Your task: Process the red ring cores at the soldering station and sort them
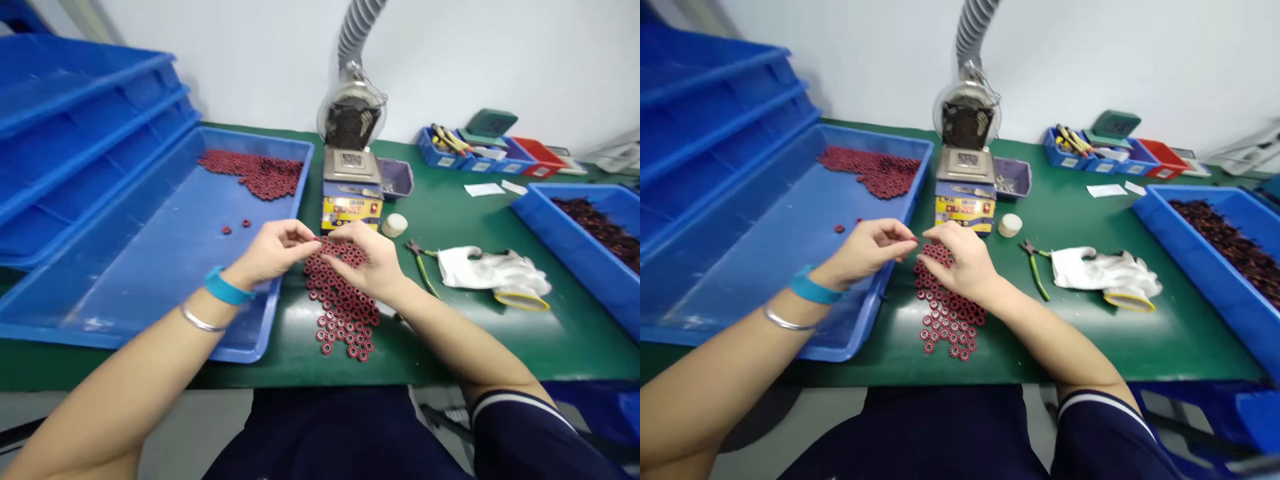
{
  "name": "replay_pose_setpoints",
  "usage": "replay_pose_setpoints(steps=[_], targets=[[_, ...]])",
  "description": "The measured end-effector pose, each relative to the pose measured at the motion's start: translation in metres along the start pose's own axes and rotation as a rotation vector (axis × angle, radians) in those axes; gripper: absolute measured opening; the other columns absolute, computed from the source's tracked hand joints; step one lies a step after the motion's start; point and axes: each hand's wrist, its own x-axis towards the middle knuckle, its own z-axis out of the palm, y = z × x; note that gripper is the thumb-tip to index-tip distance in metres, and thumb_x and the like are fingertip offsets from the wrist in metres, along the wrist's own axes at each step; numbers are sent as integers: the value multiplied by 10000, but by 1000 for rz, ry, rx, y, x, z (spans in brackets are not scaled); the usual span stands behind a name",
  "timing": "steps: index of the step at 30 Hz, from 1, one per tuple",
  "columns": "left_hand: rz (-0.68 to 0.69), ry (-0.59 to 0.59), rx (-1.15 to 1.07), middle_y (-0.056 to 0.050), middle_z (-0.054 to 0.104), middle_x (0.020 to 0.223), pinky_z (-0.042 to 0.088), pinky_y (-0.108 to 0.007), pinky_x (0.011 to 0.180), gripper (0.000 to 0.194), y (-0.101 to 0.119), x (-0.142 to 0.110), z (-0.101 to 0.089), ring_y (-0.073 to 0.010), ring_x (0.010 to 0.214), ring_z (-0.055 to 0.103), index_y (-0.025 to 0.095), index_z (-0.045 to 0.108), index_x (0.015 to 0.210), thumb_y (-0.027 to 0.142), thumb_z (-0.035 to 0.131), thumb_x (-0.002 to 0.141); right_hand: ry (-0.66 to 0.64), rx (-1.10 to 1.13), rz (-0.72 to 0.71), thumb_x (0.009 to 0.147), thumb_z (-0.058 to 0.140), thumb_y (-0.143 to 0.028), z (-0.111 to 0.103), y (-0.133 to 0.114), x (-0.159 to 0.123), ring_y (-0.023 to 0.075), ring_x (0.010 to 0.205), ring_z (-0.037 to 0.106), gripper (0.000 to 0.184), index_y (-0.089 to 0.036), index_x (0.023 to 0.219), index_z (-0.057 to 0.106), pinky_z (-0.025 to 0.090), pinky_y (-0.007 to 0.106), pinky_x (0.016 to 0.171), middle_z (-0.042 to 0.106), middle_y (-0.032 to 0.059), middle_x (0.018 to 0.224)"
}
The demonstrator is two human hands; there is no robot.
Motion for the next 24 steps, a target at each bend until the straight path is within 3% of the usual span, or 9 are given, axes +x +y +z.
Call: replay_pose_setpoints(steps=[4,7,9,13,16,18,21,22,24], targets=[[21,65,621,31,648,599,457,-178,524,143,-2,-7,-37,-97,543,563,167,673,696,263,769,652,-40,68,262,786,716,-320,-52,7,-42,177,827,655,280,-218,1033,632,538,373,823,690,57,943],[28,127,823,99,612,525,394,-101,420,111,-15,-10,-64,-55,457,543,218,682,697,322,710,724,-90,83,500,743,761,-349,-89,13,-89,169,781,652,322,-214,1009,639,545,359,797,676,45,889],[18,102,903,118,585,480,341,-68,370,142,-30,-10,-75,-32,411,526,217,678,668,345,714,719,-173,30,601,712,787,-368,-103,15,-117,169,762,643,378,-204,1017,637,544,356,769,661,46,880],[57,-150,962,123,510,392,240,-69,311,185,-65,-2,-77,-15,303,425,205,611,534,254,775,605,-311,-87,667,666,818,-359,-96,20,-152,161,710,608,467,-174,1050,628,530,344,700,614,35,831],[-19,-313,984,96,526,387,279,-121,339,174,-72,1,-68,-51,316,436,204,585,492,178,700,620,-331,-145,660,722,758,-287,-82,24,-157,144,665,575,259,-174,929,651,502,325,664,585,23,781],[-153,-324,1027,76,575,432,333,-148,382,135,-61,-2,-61,-81,367,486,196,602,518,164,668,631,-302,-114,664,769,691,-237,-78,24,-154,128,641,565,110,-172,849,650,492,313,653,593,27,778],[-238,-38,1024,83,588,484,382,-150,444,151,-27,-10,-49,-96,447,539,190,620,639,265,750,619,-216,130,682,787,671,-239,-81,17,-140,119,644,588,98,-165,841,636,510,293,652,626,28,774],[-205,106,964,86,591,511,405,-152,468,217,-14,-13,-42,-97,477,555,193,622,683,328,776,614,-196,238,675,790,675,-251,-83,14,-133,118,657,601,114,-164,849,632,520,287,660,636,28,775],[-79,274,711,66,647,648,479,-183,557,284,12,-16,-20,-106,580,604,207,642,791,433,760,667,-180,403,611,796,682,-260,-83,7,-114,117,687,616,127,-165,861,629,536,283,682,645,28,787]])
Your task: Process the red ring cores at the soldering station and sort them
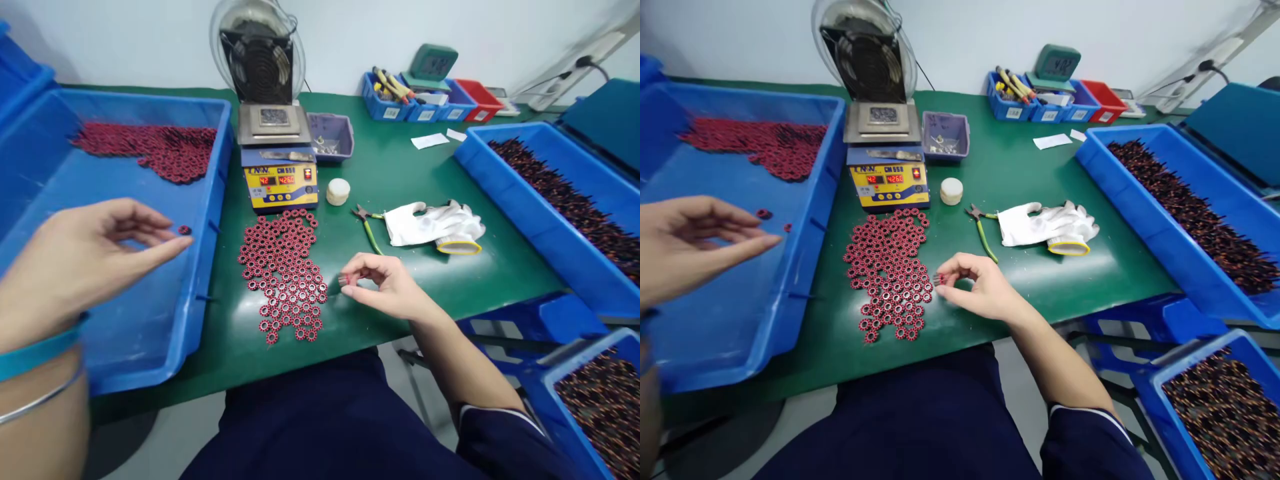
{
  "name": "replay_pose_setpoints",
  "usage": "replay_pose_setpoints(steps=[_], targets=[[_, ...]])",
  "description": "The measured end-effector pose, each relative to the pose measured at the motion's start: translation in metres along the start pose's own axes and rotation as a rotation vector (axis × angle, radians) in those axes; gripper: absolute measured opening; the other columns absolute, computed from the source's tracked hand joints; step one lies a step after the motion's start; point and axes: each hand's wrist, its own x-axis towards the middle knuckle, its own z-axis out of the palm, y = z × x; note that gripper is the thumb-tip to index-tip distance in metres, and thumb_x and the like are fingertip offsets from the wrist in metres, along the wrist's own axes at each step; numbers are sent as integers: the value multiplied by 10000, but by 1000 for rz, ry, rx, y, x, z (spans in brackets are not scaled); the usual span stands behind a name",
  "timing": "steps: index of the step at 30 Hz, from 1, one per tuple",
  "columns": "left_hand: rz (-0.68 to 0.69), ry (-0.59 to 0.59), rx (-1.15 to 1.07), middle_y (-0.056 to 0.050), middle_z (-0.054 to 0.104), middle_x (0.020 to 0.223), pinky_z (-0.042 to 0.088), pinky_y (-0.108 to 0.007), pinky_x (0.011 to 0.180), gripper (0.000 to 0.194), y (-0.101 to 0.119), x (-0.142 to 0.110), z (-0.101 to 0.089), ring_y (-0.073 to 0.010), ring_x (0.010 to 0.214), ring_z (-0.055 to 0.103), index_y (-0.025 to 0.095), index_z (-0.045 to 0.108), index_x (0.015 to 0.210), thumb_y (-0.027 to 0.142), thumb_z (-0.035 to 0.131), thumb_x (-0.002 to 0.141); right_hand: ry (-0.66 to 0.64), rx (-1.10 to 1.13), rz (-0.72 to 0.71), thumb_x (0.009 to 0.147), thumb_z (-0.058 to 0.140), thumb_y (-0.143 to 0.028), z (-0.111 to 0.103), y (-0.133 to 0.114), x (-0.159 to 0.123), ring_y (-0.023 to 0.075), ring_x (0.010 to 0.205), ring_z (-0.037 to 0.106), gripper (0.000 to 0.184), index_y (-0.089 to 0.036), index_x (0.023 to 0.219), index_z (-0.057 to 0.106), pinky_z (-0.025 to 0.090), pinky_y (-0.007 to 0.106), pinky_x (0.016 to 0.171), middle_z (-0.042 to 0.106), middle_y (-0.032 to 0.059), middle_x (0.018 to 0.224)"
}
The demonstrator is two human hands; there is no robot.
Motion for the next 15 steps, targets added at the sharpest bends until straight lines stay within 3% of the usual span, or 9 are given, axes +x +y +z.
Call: replay_pose_setpoints(steps=[1,2,5,6,9,15], targets=[[37,50,-180,46,658,684,505,-205,589,275,17,-4,3,-110,607,614,205,643,794,444,736,695,-11,33,-60,793,689,-258,2,-8,8,119,705,620,127,-169,865,632,542,286,696,645,29,802],[65,-46,-374,22,685,738,534,-231,641,279,33,-7,9,-126,663,647,195,635,831,403,750,685,-7,40,-129,789,698,-252,6,-15,16,123,730,624,126,-176,870,639,547,292,711,645,33,826],[104,-489,-704,-63,735,897,577,-283,696,306,67,-7,34,-170,788,700,143,624,926,284,745,683,82,-25,-325,780,715,-231,19,-28,44,156,858,633,121,-211,889,667,555,331,773,644,52,923],[100,-571,-763,-69,732,895,579,-279,682,311,72,-5,43,-164,779,696,132,625,946,267,740,691,129,-53,-365,781,716,-225,24,-29,52,167,890,630,123,-224,897,674,556,347,786,642,56,939],[45,-637,-905,-57,721,852,569,-249,631,290,69,1,61,-136,727,679,126,624,935,271,743,713,247,-104,-405,783,714,-215,37,-23,66,177,877,623,136,-255,909,681,561,373,768,633,55,932],[-53,-709,-1005,-62,731,848,579,-265,688,288,52,1,73,-146,763,693,128,626,903,294,775,721,261,-81,-356,759,740,-222,45,-5,63,158,782,610,198,-258,939,668,566,364,741,622,34,868]])
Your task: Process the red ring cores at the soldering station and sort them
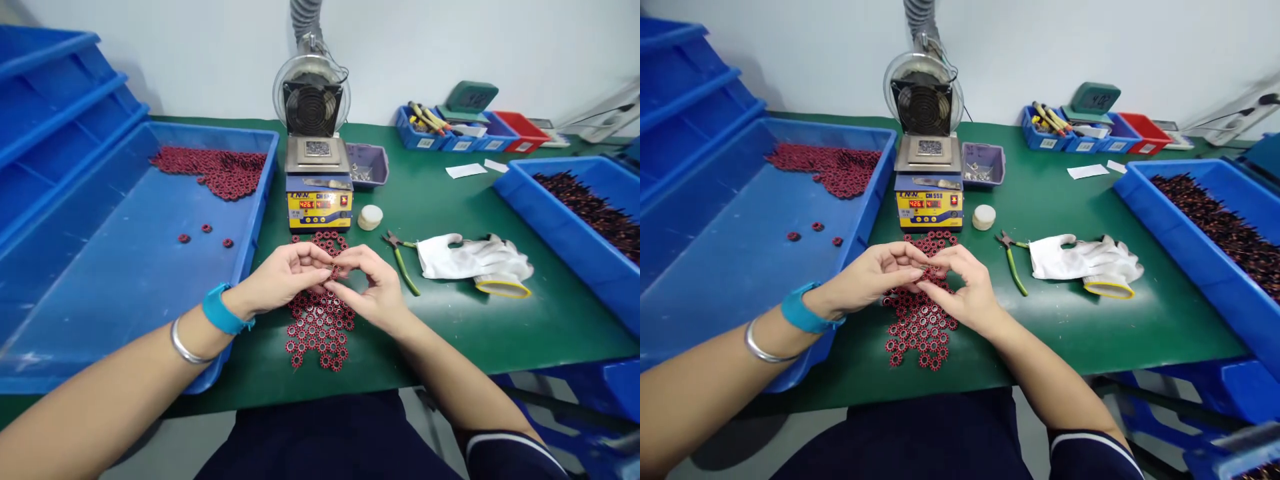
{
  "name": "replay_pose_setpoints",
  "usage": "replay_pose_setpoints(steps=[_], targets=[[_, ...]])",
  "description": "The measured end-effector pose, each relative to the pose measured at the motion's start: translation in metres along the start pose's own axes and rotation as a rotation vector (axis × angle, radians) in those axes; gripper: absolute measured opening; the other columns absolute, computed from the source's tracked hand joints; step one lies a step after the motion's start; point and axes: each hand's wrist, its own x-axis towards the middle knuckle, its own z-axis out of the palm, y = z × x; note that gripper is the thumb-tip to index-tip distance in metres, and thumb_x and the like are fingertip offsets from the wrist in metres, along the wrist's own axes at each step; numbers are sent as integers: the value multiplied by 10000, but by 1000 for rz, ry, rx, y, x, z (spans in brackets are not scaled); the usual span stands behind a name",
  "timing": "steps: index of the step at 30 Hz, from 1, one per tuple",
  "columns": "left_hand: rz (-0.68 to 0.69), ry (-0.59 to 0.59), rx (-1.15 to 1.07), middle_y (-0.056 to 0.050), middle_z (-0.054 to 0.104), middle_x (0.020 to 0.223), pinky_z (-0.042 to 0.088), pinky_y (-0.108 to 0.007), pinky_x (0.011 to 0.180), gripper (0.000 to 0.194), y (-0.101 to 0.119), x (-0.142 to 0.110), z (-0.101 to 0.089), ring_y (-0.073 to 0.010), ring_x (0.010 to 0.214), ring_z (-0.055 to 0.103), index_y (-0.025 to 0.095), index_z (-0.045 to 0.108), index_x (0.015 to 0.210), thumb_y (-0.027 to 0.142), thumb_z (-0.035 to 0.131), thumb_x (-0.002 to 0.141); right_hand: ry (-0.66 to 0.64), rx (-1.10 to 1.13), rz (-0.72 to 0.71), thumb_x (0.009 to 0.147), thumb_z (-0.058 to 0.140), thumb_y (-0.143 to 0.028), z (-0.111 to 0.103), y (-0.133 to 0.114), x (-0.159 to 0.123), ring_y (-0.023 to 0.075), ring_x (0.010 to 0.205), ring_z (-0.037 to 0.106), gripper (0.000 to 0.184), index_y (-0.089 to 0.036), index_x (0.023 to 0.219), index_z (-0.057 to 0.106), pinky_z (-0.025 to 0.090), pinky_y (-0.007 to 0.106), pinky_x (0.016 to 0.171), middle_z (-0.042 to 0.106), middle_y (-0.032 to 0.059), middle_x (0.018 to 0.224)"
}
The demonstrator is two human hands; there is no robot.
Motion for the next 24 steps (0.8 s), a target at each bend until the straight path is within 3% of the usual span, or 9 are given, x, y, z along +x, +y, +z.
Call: replay_pose_setpoints(steps=[3,10,24], targets=[[-30,16,-7,-52,726,822,590,-283,704,284,-1,1,0,-156,765,701,131,632,914,299,770,729,-12,116,70,740,757,-222,-2,2,-1,150,795,618,233,-241,948,655,577,348,748,625,46,924],[-48,35,17,-35,717,763,587,-303,749,247,-5,1,-2,-162,762,706,132,644,895,262,768,725,-117,301,183,783,717,-260,-4,7,-1,152,888,636,113,-196,852,652,588,339,808,624,68,968],[-87,-17,-27,-61,742,783,573,-274,713,242,-9,1,-1,-154,737,713,117,648,894,237,765,721,-107,338,182,799,671,-173,-2,16,-6,147,892,644,11,-183,804,671,572,316,790,641,65,943]])
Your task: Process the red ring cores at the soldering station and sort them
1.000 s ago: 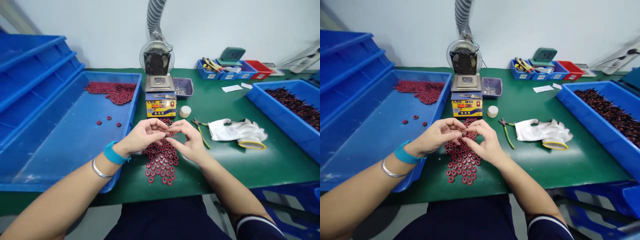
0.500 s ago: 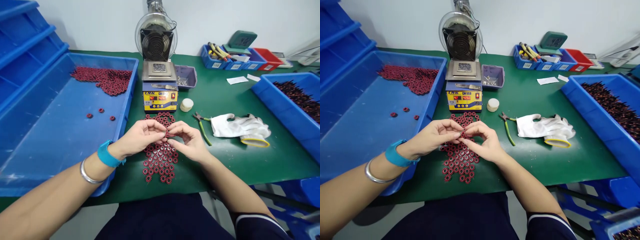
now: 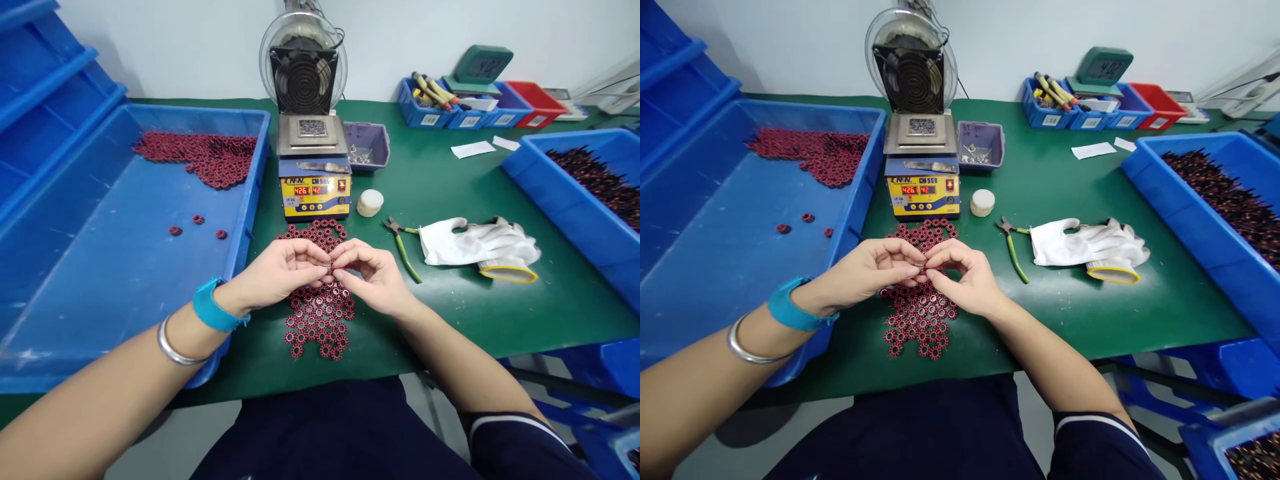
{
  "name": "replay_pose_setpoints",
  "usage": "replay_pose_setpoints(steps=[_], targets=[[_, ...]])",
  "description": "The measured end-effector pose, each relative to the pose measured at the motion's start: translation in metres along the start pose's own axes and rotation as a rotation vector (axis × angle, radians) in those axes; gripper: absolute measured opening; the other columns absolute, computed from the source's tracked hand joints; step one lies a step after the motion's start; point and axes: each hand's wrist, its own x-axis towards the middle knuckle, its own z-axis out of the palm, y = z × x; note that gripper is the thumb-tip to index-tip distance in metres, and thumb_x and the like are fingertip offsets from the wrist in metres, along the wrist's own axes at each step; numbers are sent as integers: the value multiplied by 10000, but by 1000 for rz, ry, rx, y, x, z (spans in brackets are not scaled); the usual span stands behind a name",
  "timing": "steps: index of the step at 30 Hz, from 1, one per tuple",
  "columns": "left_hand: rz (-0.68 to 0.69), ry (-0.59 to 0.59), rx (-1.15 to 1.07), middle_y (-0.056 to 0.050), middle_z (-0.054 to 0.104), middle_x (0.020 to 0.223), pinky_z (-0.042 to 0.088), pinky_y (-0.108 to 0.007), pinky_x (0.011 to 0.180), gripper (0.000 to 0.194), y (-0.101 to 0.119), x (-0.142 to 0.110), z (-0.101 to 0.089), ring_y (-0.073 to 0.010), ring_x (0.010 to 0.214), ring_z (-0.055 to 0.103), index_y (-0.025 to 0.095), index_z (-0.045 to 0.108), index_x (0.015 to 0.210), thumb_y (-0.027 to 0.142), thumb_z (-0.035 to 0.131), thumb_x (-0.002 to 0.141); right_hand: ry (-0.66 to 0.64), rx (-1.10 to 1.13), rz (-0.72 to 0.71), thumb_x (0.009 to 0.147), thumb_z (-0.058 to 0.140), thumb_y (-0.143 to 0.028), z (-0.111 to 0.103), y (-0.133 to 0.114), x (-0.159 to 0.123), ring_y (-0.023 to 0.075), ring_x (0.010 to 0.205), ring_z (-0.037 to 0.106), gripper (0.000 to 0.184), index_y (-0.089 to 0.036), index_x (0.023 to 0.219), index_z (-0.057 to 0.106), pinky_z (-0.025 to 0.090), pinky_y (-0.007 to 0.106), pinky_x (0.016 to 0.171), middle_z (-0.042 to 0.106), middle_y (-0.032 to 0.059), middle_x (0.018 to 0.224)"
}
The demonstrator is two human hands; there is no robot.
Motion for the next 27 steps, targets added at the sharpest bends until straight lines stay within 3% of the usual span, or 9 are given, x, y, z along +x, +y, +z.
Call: replay_pose_setpoints(steps=[5,14,27], targets=[[0,13,11,-53,742,764,568,-254,705,232,1,0,0,-149,738,717,117,640,875,216,771,711,21,-51,-37,785,668,-175,1,-2,0,151,890,642,42,-181,820,647,574,316,779,632,69,950],[-1,83,18,-52,747,743,559,-244,705,241,4,-1,1,-159,773,727,123,625,868,210,780,704,178,-333,-177,761,671,-153,-3,-11,1,189,933,631,78,-187,814,626,522,395,876,640,81,963],[59,120,22,-33,714,763,545,-224,709,237,1,-1,1,-132,761,707,120,595,858,167,754,689,143,-446,-278,765,658,-132,-2,-12,-1,170,894,660,63,-185,747,630,554,355,812,674,94,1001]])
